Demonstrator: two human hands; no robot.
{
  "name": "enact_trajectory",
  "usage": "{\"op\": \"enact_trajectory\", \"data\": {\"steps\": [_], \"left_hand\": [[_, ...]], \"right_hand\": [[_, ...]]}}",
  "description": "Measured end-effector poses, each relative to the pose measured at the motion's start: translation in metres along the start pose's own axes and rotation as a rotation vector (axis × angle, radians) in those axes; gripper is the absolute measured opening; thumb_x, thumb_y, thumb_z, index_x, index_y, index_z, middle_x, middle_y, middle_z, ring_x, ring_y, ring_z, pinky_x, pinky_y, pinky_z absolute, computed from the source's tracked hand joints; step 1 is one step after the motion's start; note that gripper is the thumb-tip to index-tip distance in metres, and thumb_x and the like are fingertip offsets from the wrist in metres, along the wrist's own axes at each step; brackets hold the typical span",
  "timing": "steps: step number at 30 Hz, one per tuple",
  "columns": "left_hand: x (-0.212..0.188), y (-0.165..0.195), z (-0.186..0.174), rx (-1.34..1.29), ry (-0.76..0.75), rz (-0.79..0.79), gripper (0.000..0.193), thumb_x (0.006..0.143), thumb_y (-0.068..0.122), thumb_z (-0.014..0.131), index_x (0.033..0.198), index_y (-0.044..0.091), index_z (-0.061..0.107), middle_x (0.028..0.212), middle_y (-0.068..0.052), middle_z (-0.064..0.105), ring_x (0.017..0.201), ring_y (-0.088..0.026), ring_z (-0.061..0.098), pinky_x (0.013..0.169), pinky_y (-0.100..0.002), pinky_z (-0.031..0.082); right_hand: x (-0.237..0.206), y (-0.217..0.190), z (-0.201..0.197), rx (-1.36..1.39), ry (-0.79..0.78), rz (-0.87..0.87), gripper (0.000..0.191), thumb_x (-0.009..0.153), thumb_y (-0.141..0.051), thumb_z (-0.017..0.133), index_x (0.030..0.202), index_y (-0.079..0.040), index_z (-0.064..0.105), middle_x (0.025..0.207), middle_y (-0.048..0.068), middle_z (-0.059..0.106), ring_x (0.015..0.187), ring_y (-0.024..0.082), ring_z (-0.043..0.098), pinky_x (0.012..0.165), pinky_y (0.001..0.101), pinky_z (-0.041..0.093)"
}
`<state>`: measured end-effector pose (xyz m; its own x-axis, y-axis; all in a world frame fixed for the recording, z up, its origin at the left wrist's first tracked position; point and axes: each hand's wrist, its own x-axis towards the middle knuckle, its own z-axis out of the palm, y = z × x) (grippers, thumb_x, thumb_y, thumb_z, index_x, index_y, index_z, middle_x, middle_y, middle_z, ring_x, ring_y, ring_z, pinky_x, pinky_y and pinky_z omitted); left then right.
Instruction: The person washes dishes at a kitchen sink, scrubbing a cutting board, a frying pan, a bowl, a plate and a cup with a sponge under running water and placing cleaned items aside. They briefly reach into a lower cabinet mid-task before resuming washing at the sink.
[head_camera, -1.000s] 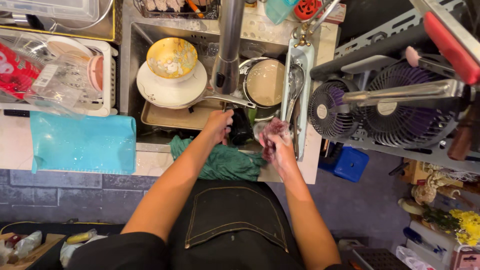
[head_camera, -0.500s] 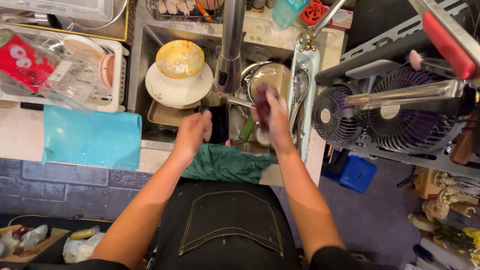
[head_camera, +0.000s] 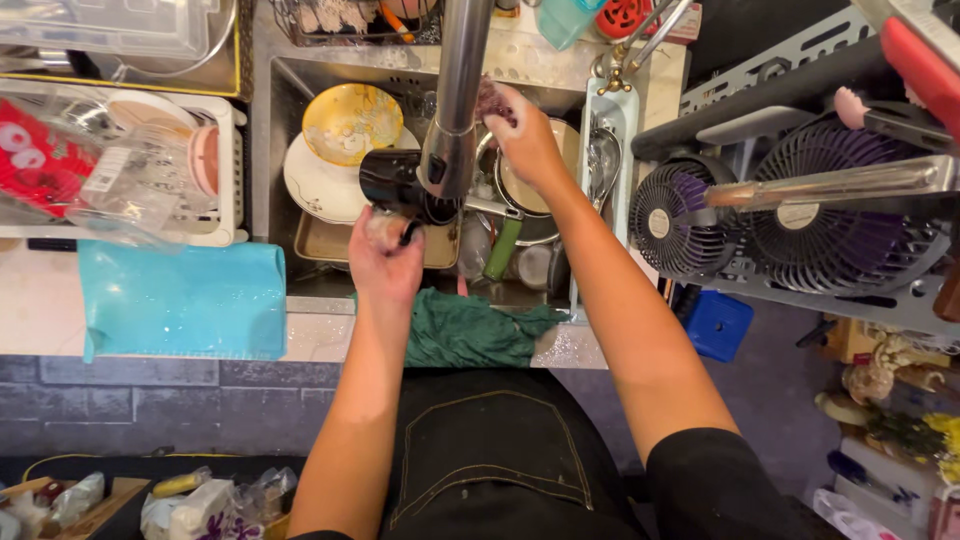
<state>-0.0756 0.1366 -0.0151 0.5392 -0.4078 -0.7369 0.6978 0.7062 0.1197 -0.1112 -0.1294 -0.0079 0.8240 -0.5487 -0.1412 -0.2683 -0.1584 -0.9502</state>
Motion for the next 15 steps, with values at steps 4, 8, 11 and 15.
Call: {"op": "enact_trajectory", "data": {"steps": [4, 8, 11, 15], "left_hand": [[-0.006, -0.008, -0.021, -0.143, -0.137, -0.063, 0.026, 0.107, 0.025, 0.053, 0.086, 0.01, 0.054, 0.067, -0.003, 0.05, 0.062, -0.018, 0.046, 0.078, -0.04, 0.045], [-0.008, -0.012, -0.026, -0.156, -0.138, -0.101, 0.026, 0.106, 0.026, 0.051, 0.086, 0.01, 0.054, 0.066, -0.003, 0.047, 0.061, -0.018, 0.044, 0.082, -0.041, 0.046], [-0.007, -0.015, -0.023, -0.072, -0.046, -0.085, 0.027, 0.105, 0.027, 0.05, 0.083, 0.011, 0.053, 0.064, -0.001, 0.045, 0.059, -0.016, 0.042, 0.084, -0.041, 0.047], [-0.014, -0.022, -0.017, 0.116, -0.225, -0.085, 0.038, 0.106, 0.028, 0.056, 0.072, 0.014, 0.047, 0.057, -0.001, 0.038, 0.053, -0.017, 0.037, 0.071, -0.035, 0.045]], "right_hand": [[-0.017, -0.007, -0.006, 0.457, -0.034, 0.092, 0.047, 0.095, -0.003, 0.055, 0.142, -0.009, 0.052, 0.118, 0.008, 0.066, 0.093, 0.017, 0.069, 0.075, 0.0285, 0.055], [-0.051, -0.02, -0.014, 0.74, -0.038, 0.256, 0.065, 0.083, 0.006, 0.046, 0.145, -0.015, 0.044, 0.11, 0.015, 0.065, 0.089, 0.02, 0.069, 0.073, 0.0321, 0.057], [-0.081, -0.026, -0.021, 0.874, 0.074, 0.332, 0.048, 0.093, -0.003, 0.048, 0.14, -0.008, 0.047, 0.113, 0.016, 0.069, 0.094, 0.024, 0.074, 0.078, 0.0339, 0.061], [-0.111, -0.025, -0.032, 0.897, 0.246, 0.453, 0.037, 0.104, -0.032, 0.05, 0.129, -0.004, 0.055, 0.099, 0.014, 0.069, 0.076, 0.025, 0.07, 0.062, 0.0358, 0.059]]}}
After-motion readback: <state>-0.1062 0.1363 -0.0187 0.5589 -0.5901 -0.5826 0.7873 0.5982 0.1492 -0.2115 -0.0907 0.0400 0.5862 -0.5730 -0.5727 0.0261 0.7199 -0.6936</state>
